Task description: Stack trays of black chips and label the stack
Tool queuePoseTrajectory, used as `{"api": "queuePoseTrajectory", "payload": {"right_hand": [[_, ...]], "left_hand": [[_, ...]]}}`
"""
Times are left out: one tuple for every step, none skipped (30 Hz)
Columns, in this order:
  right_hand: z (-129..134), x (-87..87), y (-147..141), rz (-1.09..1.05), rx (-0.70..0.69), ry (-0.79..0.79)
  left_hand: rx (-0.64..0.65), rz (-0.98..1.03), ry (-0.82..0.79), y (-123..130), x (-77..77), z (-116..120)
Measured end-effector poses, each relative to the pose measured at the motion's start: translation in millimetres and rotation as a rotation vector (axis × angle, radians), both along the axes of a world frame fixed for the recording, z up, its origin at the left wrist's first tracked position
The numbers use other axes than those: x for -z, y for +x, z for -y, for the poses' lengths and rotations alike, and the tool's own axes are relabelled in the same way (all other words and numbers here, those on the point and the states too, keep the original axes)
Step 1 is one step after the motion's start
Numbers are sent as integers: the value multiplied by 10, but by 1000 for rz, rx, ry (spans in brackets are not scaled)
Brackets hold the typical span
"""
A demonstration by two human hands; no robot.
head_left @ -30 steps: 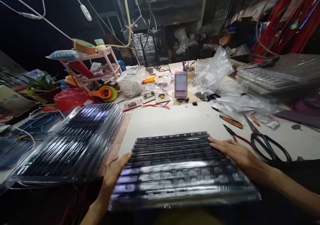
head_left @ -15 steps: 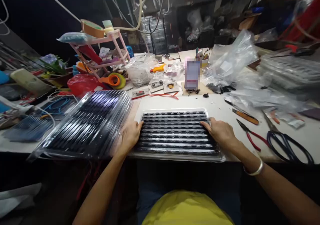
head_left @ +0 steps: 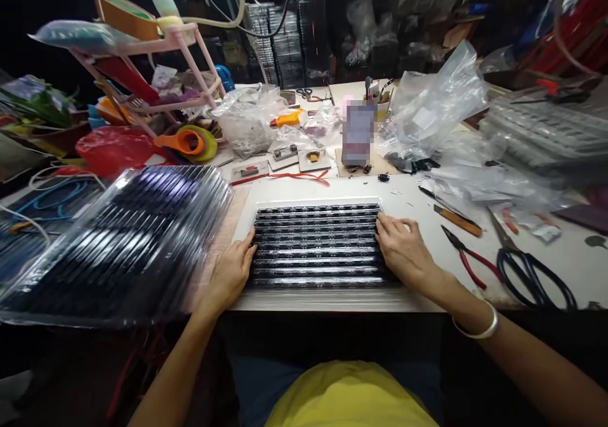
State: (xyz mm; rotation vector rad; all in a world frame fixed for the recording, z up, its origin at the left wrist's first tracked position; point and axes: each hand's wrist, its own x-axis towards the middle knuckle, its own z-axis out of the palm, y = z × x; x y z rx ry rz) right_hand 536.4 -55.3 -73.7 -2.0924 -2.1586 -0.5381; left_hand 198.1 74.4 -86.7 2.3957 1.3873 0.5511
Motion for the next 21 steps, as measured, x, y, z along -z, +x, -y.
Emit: {"api": "queuePoseTrajectory", "payload": {"right_hand": [[-24,10,-7,-3,-36,-20],[-30,29,-11,-19,-64,-35],[-20,51,-12,-45,-85,-43],[1,74,-13,-75,-108,-50],[27,94,-16,-105,-132,-59],[56,106,-25,-129,-156,-68],[83,111,-45,-141,-182,-77],[107,109,-79,-145,-216,-93],[127,100,-128,-141,-259,-113],[144,89,-189,-134,-299,-132],[158,78,-260,-124,-332,-147],[168,70,-332,-115,-351,-155],[177,66,-401,-107,-356,-156],[184,68,-458,-100,-348,-150],[190,74,-501,-96,-338,-142],[193,82,-525,-95,-331,-138],[195,90,-531,-98,-331,-141],[193,95,-520,-105,-333,-143],[189,95,-493,-116,-337,-149],[180,90,-456,-133,-342,-159],[167,78,-411,-157,-350,-175]], "left_hand": [[27,19,-25,-17,-2,-14],[42,45,-52,-37,-6,-18],[47,78,-77,-56,-11,-14],[44,118,-96,-71,-16,-4],[36,163,-111,-82,-21,10],[28,207,-123,-86,-23,26],[21,245,-131,-86,-22,43],[14,276,-132,-82,-20,60],[6,295,-123,-74,-14,77],[-7,302,-103,-65,-7,94],[-24,301,-75,-56,2,111],[-43,298,-48,-49,11,126],[-58,297,-26,-44,19,139],[-65,301,-15,-44,26,149],[-63,313,-16,-50,30,155],[-56,332,-26,-61,32,158],[-46,352,-40,-79,33,156],[-34,369,-57,-102,31,151],[-18,389,-77,-129,30,144],[0,411,-96,-159,28,136],[19,434,-111,-187,28,127]]}}
